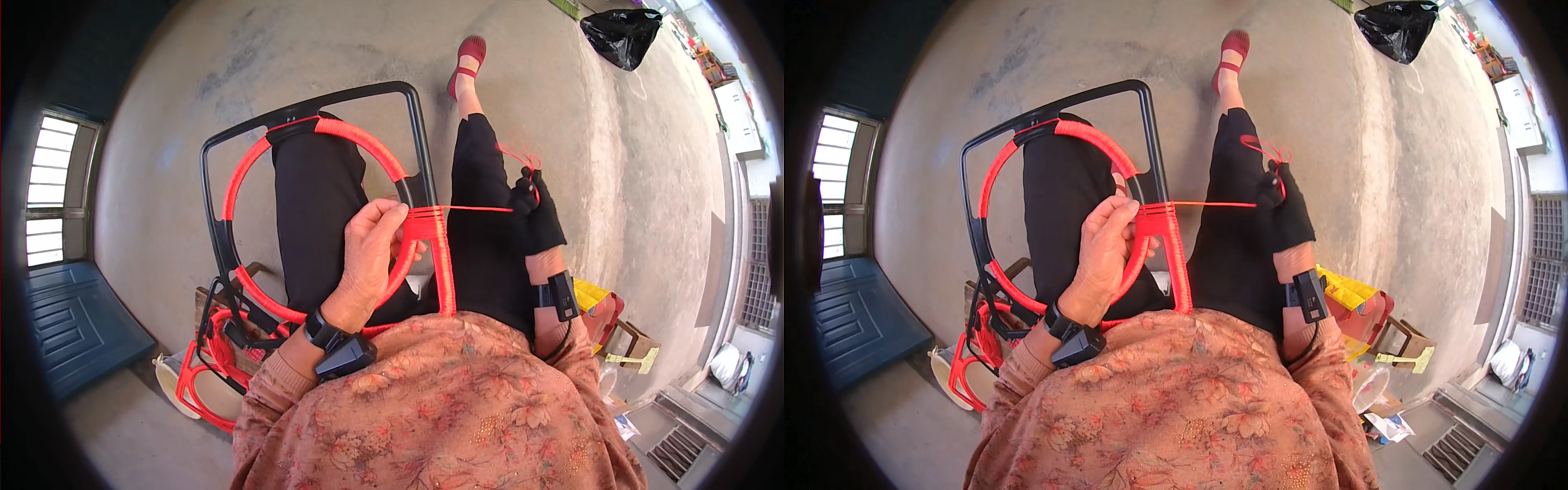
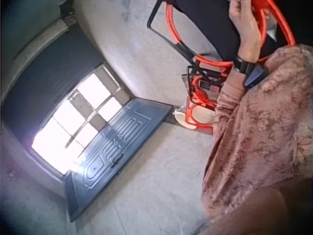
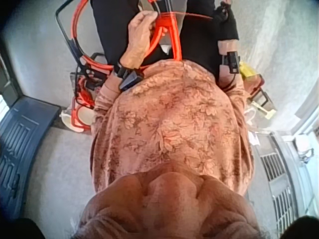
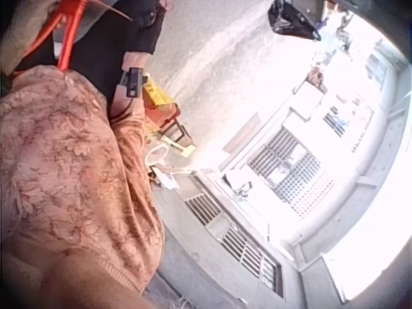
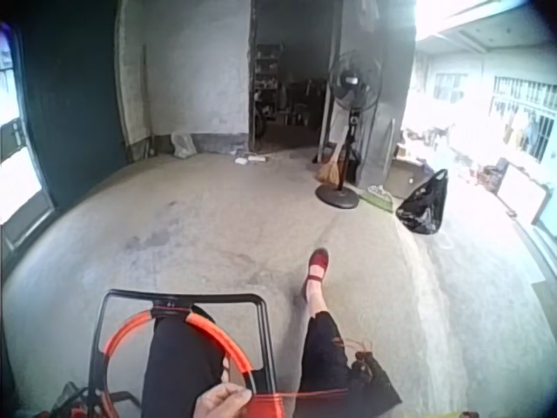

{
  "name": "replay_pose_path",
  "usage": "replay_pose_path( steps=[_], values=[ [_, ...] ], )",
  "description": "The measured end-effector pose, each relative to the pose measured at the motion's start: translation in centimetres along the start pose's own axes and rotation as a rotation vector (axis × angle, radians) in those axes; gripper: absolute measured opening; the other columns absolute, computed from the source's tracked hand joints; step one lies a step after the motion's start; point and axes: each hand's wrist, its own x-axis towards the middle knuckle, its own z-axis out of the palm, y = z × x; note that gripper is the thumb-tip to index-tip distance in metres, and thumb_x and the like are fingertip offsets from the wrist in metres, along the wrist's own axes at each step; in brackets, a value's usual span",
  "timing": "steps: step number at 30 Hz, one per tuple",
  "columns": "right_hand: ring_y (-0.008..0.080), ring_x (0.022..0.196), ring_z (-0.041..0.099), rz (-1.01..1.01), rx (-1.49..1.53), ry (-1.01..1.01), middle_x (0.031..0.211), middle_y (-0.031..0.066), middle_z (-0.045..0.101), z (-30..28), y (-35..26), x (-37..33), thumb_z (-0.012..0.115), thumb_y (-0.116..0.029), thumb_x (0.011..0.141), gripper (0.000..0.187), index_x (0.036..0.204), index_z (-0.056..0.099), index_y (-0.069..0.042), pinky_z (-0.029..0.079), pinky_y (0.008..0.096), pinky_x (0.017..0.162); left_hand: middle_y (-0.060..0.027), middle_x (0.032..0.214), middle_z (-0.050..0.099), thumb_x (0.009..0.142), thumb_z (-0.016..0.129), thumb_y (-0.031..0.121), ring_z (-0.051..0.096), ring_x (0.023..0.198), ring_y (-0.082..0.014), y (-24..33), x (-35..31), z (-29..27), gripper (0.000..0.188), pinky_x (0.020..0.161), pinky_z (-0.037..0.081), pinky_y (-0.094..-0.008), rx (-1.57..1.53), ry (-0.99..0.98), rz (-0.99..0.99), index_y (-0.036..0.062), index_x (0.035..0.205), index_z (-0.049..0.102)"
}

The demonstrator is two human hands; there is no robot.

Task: Wrapping a red plastic cord around a black metal furniture frame.

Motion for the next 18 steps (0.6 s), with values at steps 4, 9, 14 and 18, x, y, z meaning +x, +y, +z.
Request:
replay_pose_path(
  steps=[4, 9, 14, 18],
  values=[
    [0.0082, 0.064, 0.046, -0.180, -0.217, 0.274, 0.085, 0.0002, 0.052, -6.3, -0.2, 2.5, 0.047, -0.022, 0.099, 0.021, 0.110, 0.054, -0.006, 0.040, 0.0203, 0.058, -0.0093, 0.076, 0.065, 0.094, 0.056, 0.019, 0.063, 0.057, -0.0169, -0.6, 0.1, -0.3, 0.015, 0.050, 0.052, -0.0268, -0.013, -0.026, -0.016, 0.0044, 0.092, 0.055],
    [0.0114, 0.083, 0.055, -0.111, 0.270, 0.483, 0.100, 0.0054, 0.057, -17.2, -2.1, 4.7, 0.046, -0.025, 0.099, 0.026, 0.117, 0.052, -0.007, 0.046, 0.0246, 0.071, -0.0095, 0.076, 0.065, 0.094, 0.057, 0.018, 0.063, 0.057, -0.0164, -0.6, -0.6, -0.4, 0.015, 0.050, 0.052, -0.0262, 0.001, -0.027, -0.009, 0.0033, 0.093, 0.055],
    [0.0184, 0.107, 0.055, 0.222, 1.790, 0.047, 0.117, 0.0118, 0.056, -29.1, -7.8, 3.1, 0.047, -0.032, 0.098, 0.033, 0.122, 0.048, -0.010, 0.049, 0.0359, 0.090, -0.0094, 0.077, 0.064, 0.094, 0.057, 0.017, 0.063, 0.057, -0.0161, -0.5, -0.7, 0.2, 0.015, 0.050, 0.052, -0.0255, 0.044, -0.016, -0.019, 0.0030, 0.094, 0.054],
    [0.0185, 0.110, 0.057, -0.061, 0.244, -0.254, 0.115, 0.0086, 0.063, -33.3, -13.7, 1.8, 0.052, -0.024, 0.090, 0.024, 0.109, 0.060, -0.010, 0.042, 0.0363, 0.092, -0.0084, 0.077, 0.064, 0.094, 0.057, 0.017, 0.063, 0.057, -0.0158, -1.0, -0.3, 0.3, 0.014, 0.049, 0.052, -0.0250, -0.012, -0.121, 0.003, 0.0033, 0.095, 0.054]
  ],
)
